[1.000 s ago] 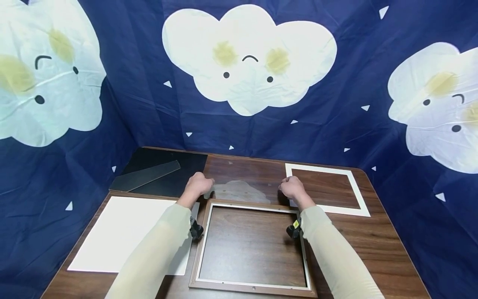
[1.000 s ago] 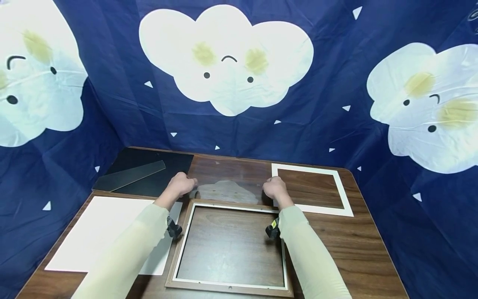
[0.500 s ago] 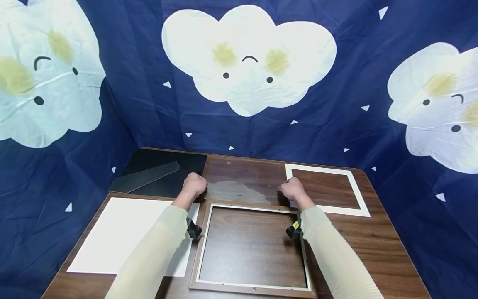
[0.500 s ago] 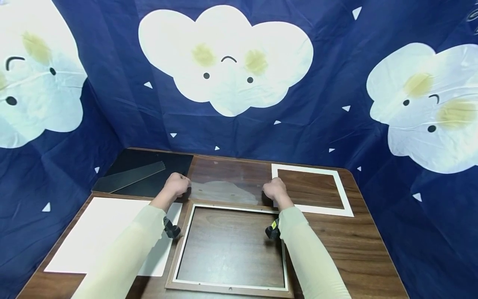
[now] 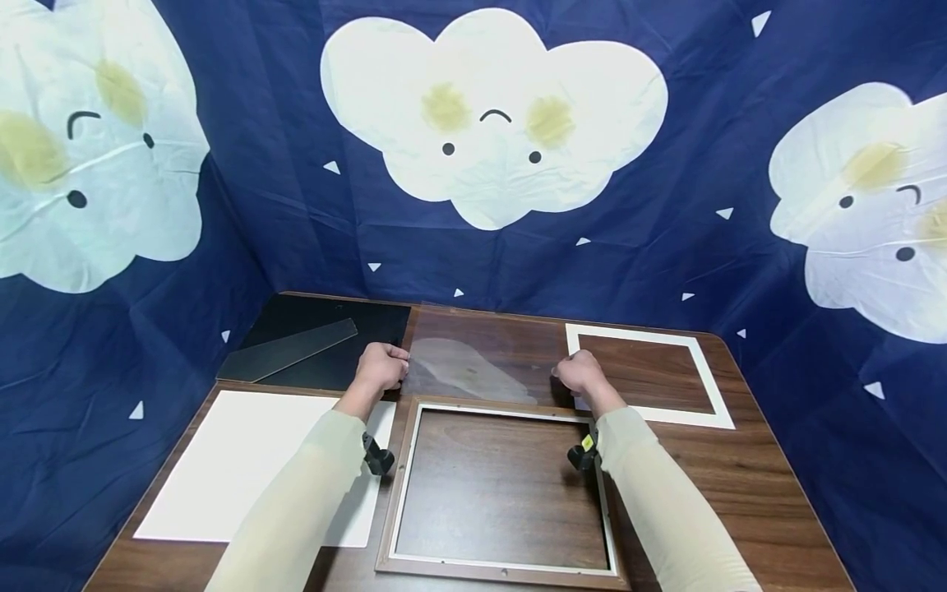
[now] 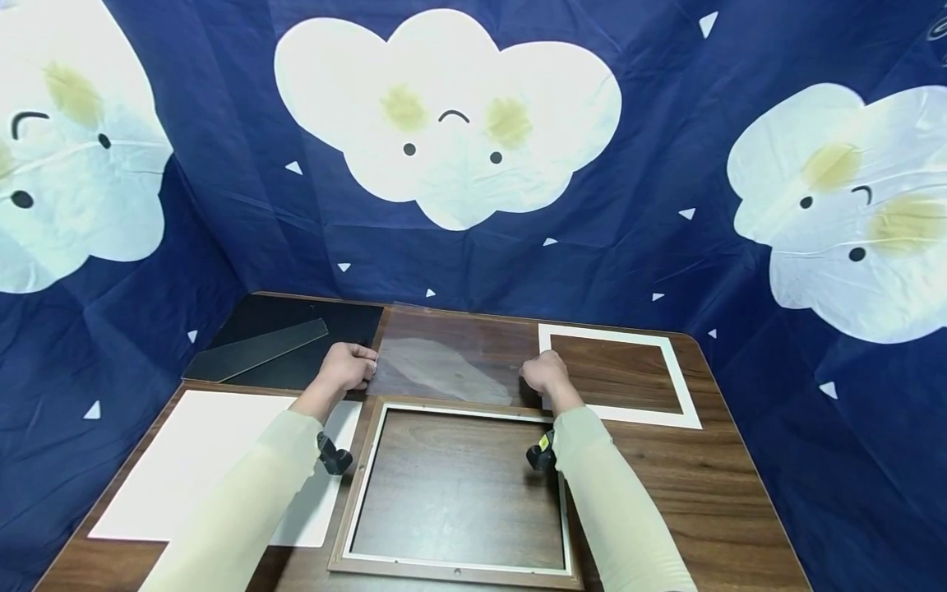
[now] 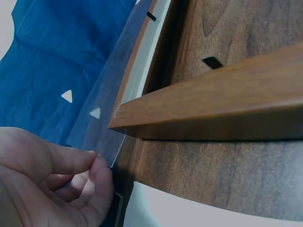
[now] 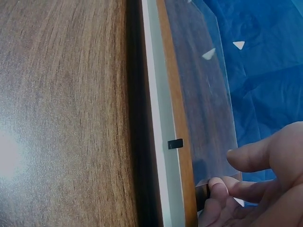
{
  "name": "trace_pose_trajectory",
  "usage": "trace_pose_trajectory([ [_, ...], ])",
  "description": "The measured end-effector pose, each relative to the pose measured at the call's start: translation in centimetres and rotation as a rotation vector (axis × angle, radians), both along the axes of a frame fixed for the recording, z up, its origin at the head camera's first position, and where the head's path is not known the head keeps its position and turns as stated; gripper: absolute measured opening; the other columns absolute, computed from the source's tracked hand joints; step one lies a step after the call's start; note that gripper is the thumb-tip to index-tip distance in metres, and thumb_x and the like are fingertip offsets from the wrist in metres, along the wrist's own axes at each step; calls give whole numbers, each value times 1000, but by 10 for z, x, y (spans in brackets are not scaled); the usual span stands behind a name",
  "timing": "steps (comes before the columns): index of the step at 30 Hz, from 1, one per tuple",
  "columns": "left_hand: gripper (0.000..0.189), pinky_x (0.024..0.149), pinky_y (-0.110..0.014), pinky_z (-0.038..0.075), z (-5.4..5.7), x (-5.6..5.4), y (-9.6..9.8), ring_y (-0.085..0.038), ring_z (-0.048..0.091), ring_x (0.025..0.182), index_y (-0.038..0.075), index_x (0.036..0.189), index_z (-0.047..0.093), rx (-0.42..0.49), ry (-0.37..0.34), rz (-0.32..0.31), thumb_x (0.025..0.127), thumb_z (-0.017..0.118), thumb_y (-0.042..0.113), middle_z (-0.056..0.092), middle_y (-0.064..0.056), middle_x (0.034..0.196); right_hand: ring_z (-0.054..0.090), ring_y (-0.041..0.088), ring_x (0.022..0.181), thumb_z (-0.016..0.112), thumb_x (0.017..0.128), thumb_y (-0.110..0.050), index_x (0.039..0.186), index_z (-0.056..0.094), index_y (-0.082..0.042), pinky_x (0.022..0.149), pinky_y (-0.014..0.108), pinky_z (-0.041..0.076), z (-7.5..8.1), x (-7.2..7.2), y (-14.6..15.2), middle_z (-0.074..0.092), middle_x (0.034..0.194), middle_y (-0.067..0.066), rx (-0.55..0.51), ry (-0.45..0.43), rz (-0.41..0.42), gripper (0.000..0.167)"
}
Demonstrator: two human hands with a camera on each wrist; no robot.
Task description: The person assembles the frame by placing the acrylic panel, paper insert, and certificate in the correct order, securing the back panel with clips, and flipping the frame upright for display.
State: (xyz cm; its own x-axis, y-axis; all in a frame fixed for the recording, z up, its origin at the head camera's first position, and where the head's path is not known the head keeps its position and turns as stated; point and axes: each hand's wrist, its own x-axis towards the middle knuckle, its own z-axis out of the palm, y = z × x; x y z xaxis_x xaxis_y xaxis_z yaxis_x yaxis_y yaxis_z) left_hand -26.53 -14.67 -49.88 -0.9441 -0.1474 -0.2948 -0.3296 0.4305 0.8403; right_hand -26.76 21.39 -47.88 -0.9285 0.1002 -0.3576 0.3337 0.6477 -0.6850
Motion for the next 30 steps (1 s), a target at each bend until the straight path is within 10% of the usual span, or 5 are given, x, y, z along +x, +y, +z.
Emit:
trace_pose_trajectory([
  [8,33,62,-27,60,3,1,-2,-15,61,72,-8,116,68,106,-23,-5,85,56,-13,66,-13,95,53,30,106,49,100,-12,132,55,9,83,41,54,-3,-2,1,51,141,24,-105,-63,3,38],
  [16,32,62,-27,61,2,0,1,-15,63,72,-8,117,68,106,-43,-28,87,58,-12,67,-14,98,55,24,105,54,98,-10,123,67,6,79,38,54,-5,-3,-3,57,136,20,-114,-60,30,33],
  [26,32,58,-27,59,2,-1,0,-17,61,71,-6,113,68,42,-55,-34,84,56,-12,62,-12,91,60,32,83,59,91,-18,121,56,13,60,33,53,0,0,-7,59,121,28,161,14,62,43],
  [30,33,57,-27,59,2,0,0,-16,59,69,-6,113,67,33,-45,-31,84,54,-11,59,-12,91,56,27,73,58,92,-17,92,61,2,55,30,47,-2,-3,-3,60,105,21,149,0,74,19],
])
